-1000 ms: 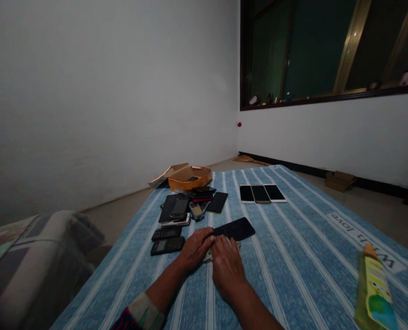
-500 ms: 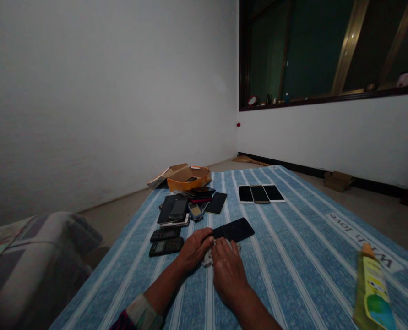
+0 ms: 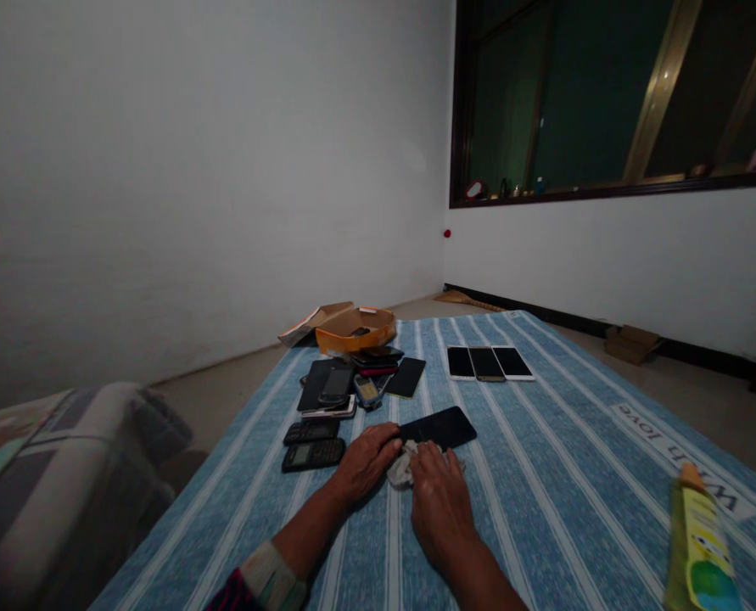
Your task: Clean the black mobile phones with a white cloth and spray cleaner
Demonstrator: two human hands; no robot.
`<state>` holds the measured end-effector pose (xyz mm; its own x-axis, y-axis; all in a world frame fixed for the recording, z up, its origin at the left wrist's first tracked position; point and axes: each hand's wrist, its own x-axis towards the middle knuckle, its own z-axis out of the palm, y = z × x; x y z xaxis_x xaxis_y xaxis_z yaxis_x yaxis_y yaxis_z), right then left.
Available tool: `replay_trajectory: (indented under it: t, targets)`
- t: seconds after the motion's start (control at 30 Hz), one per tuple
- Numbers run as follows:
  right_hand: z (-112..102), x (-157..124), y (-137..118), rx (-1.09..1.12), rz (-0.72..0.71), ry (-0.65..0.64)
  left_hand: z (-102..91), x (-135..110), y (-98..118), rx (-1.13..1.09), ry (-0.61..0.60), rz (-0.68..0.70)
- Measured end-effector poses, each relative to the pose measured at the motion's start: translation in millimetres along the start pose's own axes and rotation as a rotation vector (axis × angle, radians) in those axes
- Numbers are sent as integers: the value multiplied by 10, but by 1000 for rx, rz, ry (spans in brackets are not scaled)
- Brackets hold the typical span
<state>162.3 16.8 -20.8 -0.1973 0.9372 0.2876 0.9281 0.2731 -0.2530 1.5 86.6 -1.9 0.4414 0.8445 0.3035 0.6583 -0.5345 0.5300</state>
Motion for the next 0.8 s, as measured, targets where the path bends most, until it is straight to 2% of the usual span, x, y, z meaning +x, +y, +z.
replay_trajectory:
  t: [0.13,0.37,0.67,0.8]
  targets:
    - [29,17,22,-13,9,14,6,-1,-6,-5,8,5]
    - [88,19,-8,45,-83,13,2,5,-23,-11,15,26]
    - [19,86,24,75,33,-27,-26,8,13,-35,0,21]
    - [45,78,15,95,-3,-36,-10,3,2,-28,6,25]
